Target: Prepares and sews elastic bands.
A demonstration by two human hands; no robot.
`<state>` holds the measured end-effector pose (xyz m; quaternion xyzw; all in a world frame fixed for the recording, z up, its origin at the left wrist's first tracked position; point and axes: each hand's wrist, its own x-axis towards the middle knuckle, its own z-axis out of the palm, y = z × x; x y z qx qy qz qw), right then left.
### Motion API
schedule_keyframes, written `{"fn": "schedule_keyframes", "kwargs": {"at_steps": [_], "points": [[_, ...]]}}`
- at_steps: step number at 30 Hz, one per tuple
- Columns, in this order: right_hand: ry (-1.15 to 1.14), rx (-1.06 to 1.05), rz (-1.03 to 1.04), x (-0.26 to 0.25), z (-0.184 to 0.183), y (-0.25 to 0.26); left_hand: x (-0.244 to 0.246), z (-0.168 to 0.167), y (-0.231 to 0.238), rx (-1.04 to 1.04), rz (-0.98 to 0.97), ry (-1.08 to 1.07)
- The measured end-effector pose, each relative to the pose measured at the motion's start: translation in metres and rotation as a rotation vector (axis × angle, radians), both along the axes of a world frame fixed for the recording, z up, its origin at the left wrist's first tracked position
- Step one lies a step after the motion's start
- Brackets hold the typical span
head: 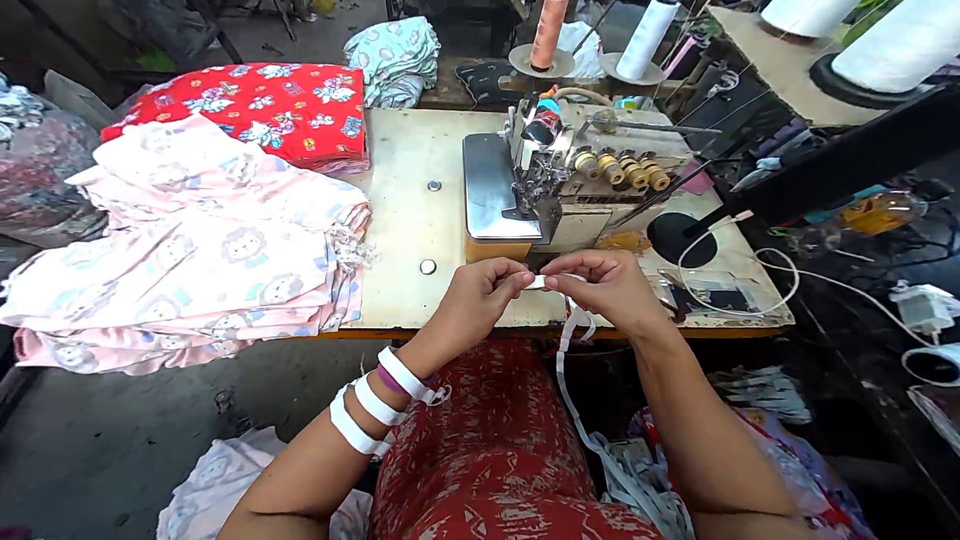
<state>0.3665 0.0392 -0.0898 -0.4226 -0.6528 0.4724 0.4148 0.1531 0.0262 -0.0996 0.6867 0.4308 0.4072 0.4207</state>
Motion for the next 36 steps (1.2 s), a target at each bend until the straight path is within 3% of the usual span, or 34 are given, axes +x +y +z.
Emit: {"fn": "schedule_keyframes", "kwargs": {"at_steps": [4, 10, 19, 25, 36], "points": [[0.036, -0.004, -0.034, -0.003, -0.007, 0.004, 0.002, -0.006, 0.006, 0.016, 0.016, 0.008], [0.043, -0.029, -0.106, -0.005, -0.011, 0.009, 0.001, -0.013, 0.015, 0.255, -0.007, -0.007], [-0.117, 0.047, -0.132, -0.005, -0.002, 0.052, -0.007, 0.005, 0.071, 0.679, -0.115, 0.350], [-0.577, 0.411, -0.150, -0.016, -0.015, 0.077, -0.002, -0.011, 0.108, 0.679, -0.172, 0.488], [-0.553, 0.585, -0.062, 0.005, -0.033, 0.074, -0.002, -0.012, 0.108, 0.653, -0.162, 0.506]]}}
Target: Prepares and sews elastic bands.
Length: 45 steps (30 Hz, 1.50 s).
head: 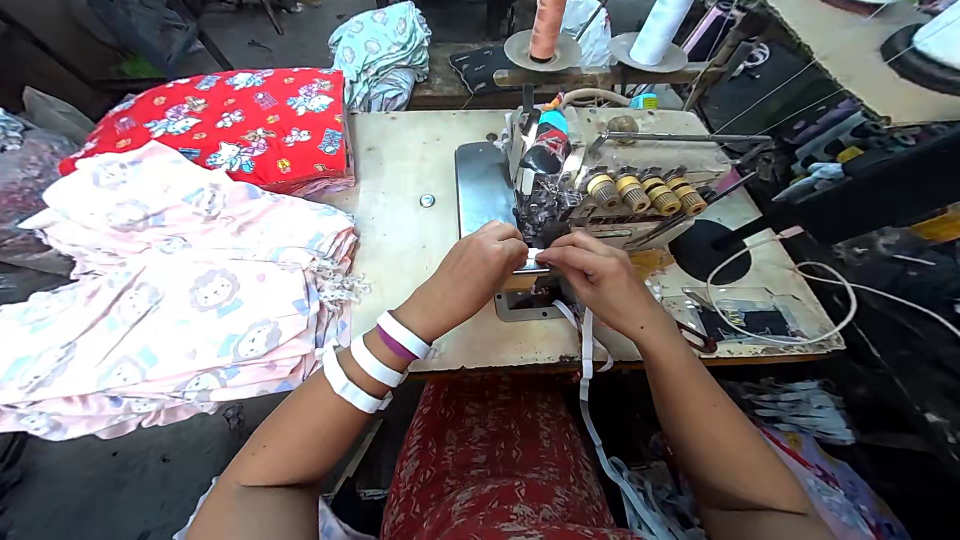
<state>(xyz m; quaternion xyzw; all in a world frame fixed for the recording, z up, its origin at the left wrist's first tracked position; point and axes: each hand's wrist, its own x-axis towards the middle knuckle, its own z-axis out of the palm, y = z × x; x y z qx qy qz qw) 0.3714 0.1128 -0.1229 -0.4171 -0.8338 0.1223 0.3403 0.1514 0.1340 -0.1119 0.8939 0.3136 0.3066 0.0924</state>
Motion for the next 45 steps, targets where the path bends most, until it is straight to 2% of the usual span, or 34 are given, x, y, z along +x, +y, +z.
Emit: {"fn": "schedule_keyframes", "kwargs": {"at_steps": [6, 11, 19, 23, 25, 28, 30, 32, 34, 36, 39, 41, 43, 45], "points": [[0.004, 0.020, 0.014, 0.004, -0.005, 0.009, 0.000, -0.001, 0.005, -0.043, 0.015, -0.040], [0.021, 0.070, -0.066, 0.001, -0.009, 0.016, 0.002, -0.006, 0.016, -0.080, 0.062, -0.132], [0.052, 0.195, -0.208, -0.012, -0.032, 0.006, -0.001, 0.000, 0.010, -0.059, 0.099, -0.043], [0.069, 0.270, -0.280, -0.004, -0.033, -0.008, 0.001, -0.004, 0.034, -0.058, 0.153, -0.002], [0.134, 0.226, -0.291, -0.001, -0.029, -0.021, 0.001, 0.000, 0.046, -0.098, 0.198, 0.050], [0.219, 0.028, -0.247, 0.003, -0.026, -0.044, -0.004, 0.006, 0.054, -0.136, 0.278, 0.129], [0.276, -0.100, -0.228, 0.008, -0.027, -0.058, -0.016, 0.019, 0.035, -0.146, 0.370, 0.244], [0.404, -0.233, -0.229, 0.014, -0.029, -0.069, -0.028, 0.035, -0.010, -0.153, 0.398, 0.302], [0.586, -0.376, -0.237, 0.015, -0.034, -0.077, -0.029, 0.031, -0.048, -0.193, 0.279, 0.249], [0.724, -0.479, -0.256, 0.007, -0.038, -0.081, -0.003, 0.016, -0.072, -0.301, 0.118, 0.170], [0.837, -0.568, -0.333, -0.005, -0.042, -0.068, 0.066, -0.015, -0.066, -0.364, -0.002, 0.073], [1.046, -0.644, -0.412, -0.001, -0.041, -0.062, 0.096, -0.020, -0.056, -0.367, -0.017, -0.042], [1.193, -0.691, -0.276, 0.018, -0.032, -0.071, 0.103, -0.003, -0.059, -0.418, -0.087, -0.235], [1.121, -0.703, -0.071, 0.032, -0.032, -0.094, 0.093, 0.013, -0.073, -0.512, -0.167, -0.490]]}}
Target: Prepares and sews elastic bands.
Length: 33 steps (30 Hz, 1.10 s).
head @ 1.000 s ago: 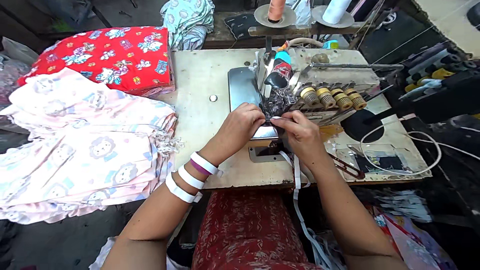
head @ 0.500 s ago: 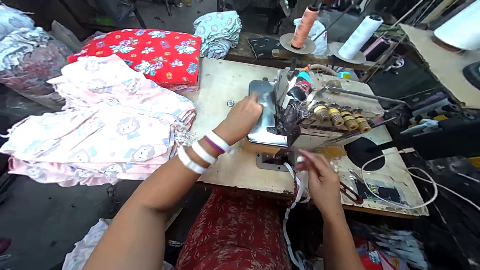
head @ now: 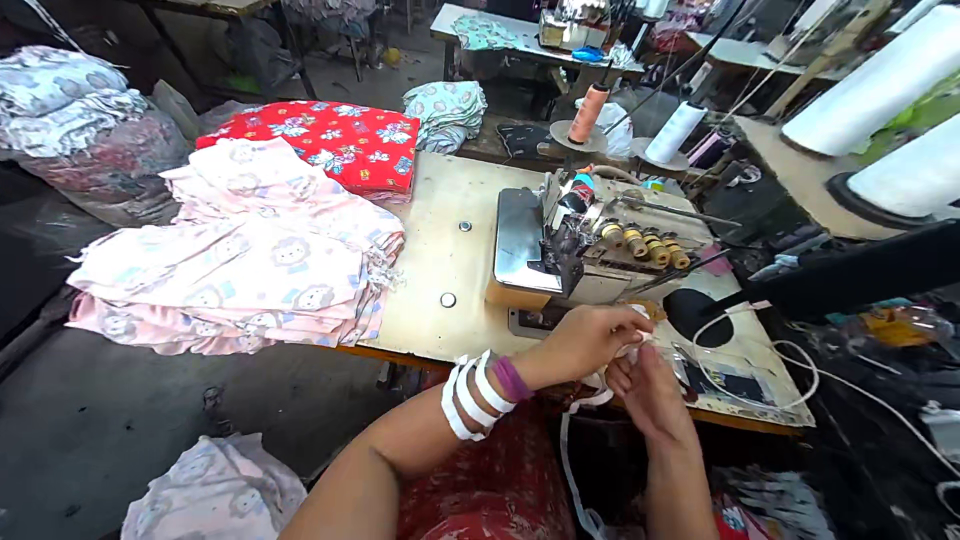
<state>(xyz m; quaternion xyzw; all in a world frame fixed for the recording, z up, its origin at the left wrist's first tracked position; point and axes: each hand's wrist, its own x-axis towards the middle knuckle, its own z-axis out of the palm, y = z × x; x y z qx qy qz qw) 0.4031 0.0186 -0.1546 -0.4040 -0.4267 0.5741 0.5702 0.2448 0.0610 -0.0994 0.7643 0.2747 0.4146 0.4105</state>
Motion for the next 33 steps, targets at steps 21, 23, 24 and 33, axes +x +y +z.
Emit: {"fn": "schedule_keyframes", "kwargs": {"at_steps": [21, 23, 24, 33], "points": [[-0.370, 0.456, 0.002, -0.125, 0.015, -0.030, -0.096, -0.032, -0.147, -0.781, -0.814, -0.685], [-0.534, 0.381, 0.438, -0.143, 0.004, -0.053, -0.116, -0.007, -0.149, -0.583, -0.837, -0.627], [-0.671, 0.432, 0.583, -0.147, -0.014, -0.059, -0.130, 0.007, -0.152, -0.523, -0.793, -0.627], [-1.172, 0.376, 0.516, -0.112, 0.010, -0.056, -0.163, -0.043, -0.116, -0.475, 0.474, -0.231]]}}
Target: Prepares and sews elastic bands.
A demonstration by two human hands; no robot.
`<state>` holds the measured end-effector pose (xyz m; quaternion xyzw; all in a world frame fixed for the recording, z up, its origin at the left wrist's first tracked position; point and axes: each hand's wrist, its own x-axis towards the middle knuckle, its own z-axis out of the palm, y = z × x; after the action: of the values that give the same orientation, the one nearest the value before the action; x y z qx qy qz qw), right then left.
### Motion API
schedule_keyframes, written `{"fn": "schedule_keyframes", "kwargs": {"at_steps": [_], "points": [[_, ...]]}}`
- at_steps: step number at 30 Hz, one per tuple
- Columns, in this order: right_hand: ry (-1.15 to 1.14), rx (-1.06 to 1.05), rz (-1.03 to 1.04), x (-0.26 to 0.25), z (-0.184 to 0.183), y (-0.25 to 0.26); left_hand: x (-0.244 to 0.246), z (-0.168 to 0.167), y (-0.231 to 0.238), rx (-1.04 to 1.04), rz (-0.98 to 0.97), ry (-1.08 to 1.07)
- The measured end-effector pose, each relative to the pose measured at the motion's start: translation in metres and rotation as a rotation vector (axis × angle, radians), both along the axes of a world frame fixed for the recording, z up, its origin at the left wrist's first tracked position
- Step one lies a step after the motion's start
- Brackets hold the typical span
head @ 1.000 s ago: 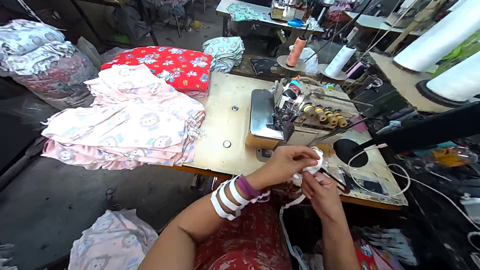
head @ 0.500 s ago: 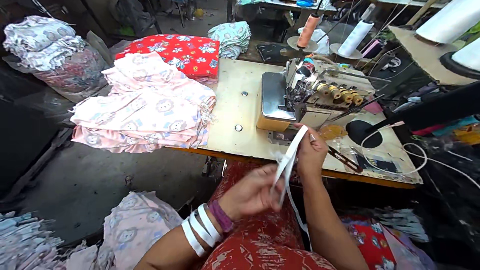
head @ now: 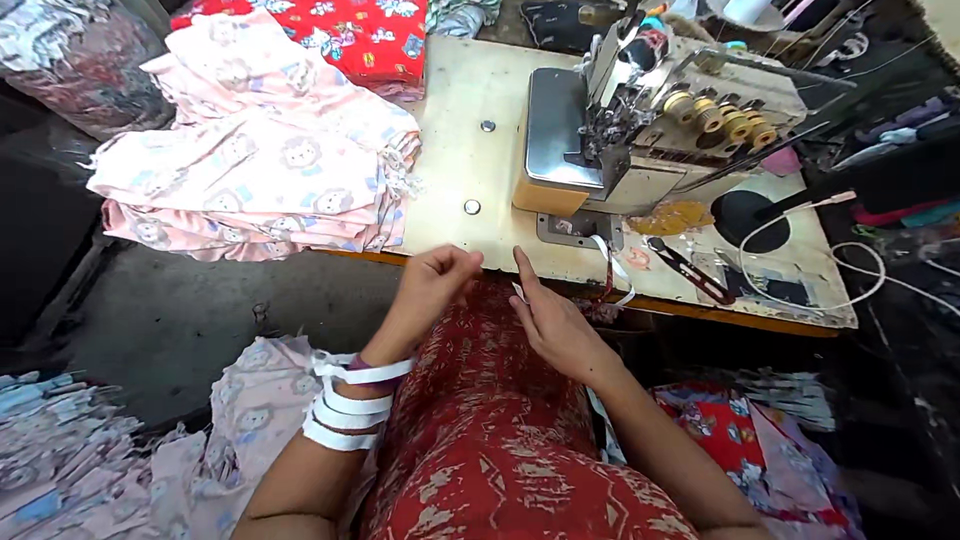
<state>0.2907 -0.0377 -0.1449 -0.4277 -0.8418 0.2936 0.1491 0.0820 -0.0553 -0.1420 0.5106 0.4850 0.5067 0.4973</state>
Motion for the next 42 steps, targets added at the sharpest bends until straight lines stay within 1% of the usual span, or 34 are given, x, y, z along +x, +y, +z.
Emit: {"fn": "schedule_keyframes", "kwargs": {"at_steps": [1, 3, 5, 7, 8, 9, 11, 12, 14, 16, 17, 19, 21, 23, 26, 32, 34, 38, 42], "points": [[0.000, 0.073, 0.001, 0.000, -0.004, -0.001, 0.011, -0.008, 0.002, -0.113, -0.036, 0.073], [-0.009, 0.219, -0.001, -0.001, -0.013, -0.003, 0.031, -0.012, 0.001, -0.209, -0.110, 0.106], [-0.028, 0.372, -0.031, 0.000, -0.023, -0.005, 0.043, -0.007, 0.002, -0.252, -0.153, 0.047], [-0.036, 0.452, -0.052, 0.004, -0.028, -0.005, 0.045, -0.003, 0.008, -0.280, -0.213, -0.039], [-0.020, 0.421, -0.052, 0.006, -0.028, -0.005, 0.043, -0.002, 0.011, -0.289, -0.260, -0.057], [0.013, 0.312, -0.046, 0.011, -0.024, -0.005, 0.039, -0.001, 0.013, -0.290, -0.301, -0.048], [0.092, -0.065, -0.037, 0.026, -0.011, -0.001, 0.030, -0.002, 0.013, -0.267, -0.343, 0.032], [0.155, -0.201, -0.039, 0.037, -0.009, 0.003, 0.022, -0.003, 0.012, -0.246, -0.348, 0.085], [0.345, -0.369, -0.072, 0.059, -0.012, 0.007, 0.004, -0.006, 0.008, -0.198, -0.301, 0.200], [0.448, -0.421, -0.123, 0.077, -0.015, 0.010, -0.011, -0.012, 0.004, -0.152, -0.195, 0.349], [0.454, -0.409, -0.165, 0.085, -0.018, 0.012, -0.018, -0.016, 0.002, -0.127, -0.125, 0.432], [0.395, -0.308, -0.273, 0.095, -0.026, 0.017, -0.026, -0.022, 0.001, -0.068, 0.020, 0.577], [0.318, -0.200, -0.379, 0.097, -0.033, 0.021, -0.030, -0.030, 0.004, 0.003, 0.109, 0.650], [0.277, -0.141, -0.453, 0.092, -0.040, 0.024, -0.028, -0.043, 0.010, 0.105, 0.138, 0.694], [0.219, -0.110, -0.519, 0.086, -0.051, 0.027, -0.022, -0.060, 0.019, 0.220, 0.139, 0.759], [0.211, -0.066, -0.551, 0.085, -0.059, 0.027, -0.024, -0.090, 0.026, 0.461, 0.245, 0.846], [0.201, -0.051, -0.535, 0.083, -0.058, 0.026, -0.023, -0.095, 0.025, 0.481, 0.310, 0.861], [0.243, -0.069, -0.489, 0.079, -0.060, 0.027, -0.033, -0.099, 0.025, 0.447, 0.452, 0.938], [0.266, -0.083, -0.495, 0.079, -0.061, 0.029, -0.044, -0.100, 0.027, 0.453, 0.420, 0.900]]}}
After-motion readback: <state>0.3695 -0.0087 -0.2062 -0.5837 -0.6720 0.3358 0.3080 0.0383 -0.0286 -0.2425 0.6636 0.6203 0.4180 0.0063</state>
